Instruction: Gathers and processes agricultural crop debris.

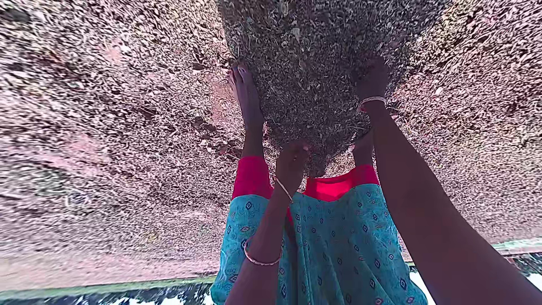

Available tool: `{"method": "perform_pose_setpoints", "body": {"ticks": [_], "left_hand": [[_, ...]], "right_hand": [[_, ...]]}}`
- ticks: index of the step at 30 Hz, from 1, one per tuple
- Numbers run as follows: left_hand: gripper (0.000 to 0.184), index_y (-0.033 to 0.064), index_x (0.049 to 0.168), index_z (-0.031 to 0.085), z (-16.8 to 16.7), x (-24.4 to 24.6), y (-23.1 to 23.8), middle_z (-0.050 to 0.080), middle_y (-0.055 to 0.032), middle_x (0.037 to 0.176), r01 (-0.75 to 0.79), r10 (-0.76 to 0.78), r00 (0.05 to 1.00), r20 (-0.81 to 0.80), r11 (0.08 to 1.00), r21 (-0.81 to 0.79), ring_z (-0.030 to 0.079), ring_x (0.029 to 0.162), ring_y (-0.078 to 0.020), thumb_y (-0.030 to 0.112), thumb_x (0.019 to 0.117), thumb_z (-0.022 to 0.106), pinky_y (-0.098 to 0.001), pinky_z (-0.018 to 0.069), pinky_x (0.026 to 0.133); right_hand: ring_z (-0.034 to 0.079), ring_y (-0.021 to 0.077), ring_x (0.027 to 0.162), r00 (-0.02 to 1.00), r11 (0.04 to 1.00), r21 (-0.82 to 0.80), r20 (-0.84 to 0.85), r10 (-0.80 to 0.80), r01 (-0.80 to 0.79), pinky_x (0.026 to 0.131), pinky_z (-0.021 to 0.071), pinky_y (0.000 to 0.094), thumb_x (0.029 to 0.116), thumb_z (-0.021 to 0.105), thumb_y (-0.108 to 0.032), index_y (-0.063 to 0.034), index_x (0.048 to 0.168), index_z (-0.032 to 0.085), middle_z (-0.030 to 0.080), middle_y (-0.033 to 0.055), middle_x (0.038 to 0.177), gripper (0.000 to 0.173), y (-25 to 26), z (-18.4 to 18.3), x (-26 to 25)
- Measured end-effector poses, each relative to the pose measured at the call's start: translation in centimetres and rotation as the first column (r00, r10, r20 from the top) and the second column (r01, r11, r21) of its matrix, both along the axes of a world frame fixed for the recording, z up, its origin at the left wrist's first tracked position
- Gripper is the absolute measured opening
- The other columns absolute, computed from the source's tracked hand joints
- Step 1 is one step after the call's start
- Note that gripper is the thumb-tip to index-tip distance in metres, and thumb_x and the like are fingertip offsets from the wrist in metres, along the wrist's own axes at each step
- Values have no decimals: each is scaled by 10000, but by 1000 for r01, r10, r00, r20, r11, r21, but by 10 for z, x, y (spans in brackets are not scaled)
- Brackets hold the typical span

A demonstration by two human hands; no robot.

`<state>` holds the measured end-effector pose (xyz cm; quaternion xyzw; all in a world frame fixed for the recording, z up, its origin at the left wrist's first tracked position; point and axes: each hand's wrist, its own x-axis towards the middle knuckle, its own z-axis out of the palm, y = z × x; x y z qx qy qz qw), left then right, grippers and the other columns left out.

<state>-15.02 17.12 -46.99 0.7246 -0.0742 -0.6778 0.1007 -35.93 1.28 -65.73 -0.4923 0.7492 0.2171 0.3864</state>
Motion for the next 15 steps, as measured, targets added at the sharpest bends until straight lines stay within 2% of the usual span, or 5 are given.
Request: {"method": "perform_pose_setpoints", "body": {"ticks": [5,8,10,13,15], "left_hand": [[244,-4,1217,611,-2,-1,-2,662,-128,1079,-14,14,1000,-9,1000,2,670,919,-177,152,1079,485,-375,567,844],[253,-7,1221,607,-2,-1,-2,659,-127,1091,-22,22,1000,-17,1000,20,672,934,-167,162,1078,485,-360,568,854],[253,-15,1225,603,-3,-2,-2,652,-136,1099,-32,32,999,-19,999,18,666,937,-170,153,1077,485,-359,564,857],[246,-12,1228,600,-1,-3,-4,649,-134,1097,-39,40,999,-26,999,24,664,930,-169,145,1079,483,-365,566,854],[245,-2,1225,604,3,-2,-8,656,-132,1079,-18,18,1000,-21,999,35,667,915,-171,154,1085,476,-371,567,841]], "right_hand": [[559,378,1329,989,992,-55,84,121,-117,1127,434,507,894,717,-112,-19,1415,563,576,248,1423,551,-10,-9,4],[568,402,1292,984,984,19,43,175,-176,1073,479,515,872,742,-130,-36,1376,584,504,287,1450,536,-13,-14,5],[561,413,1291,984,985,27,67,168,-170,1067,477,522,872,733,-119,-5,1357,586,488,297,1452,519,-15,-11,2],[565,395,1285,987,993,-8,112,114,-114,1095,436,521,908,649,-65,50,1323,599,555,281,1392,433,-13,-3,-8],[625,361,1184,988,998,-51,153,30,-23,1032,472,523,947,622,-103,35,1229,638,635,245,1281,314,-8,-2,-17]]}}
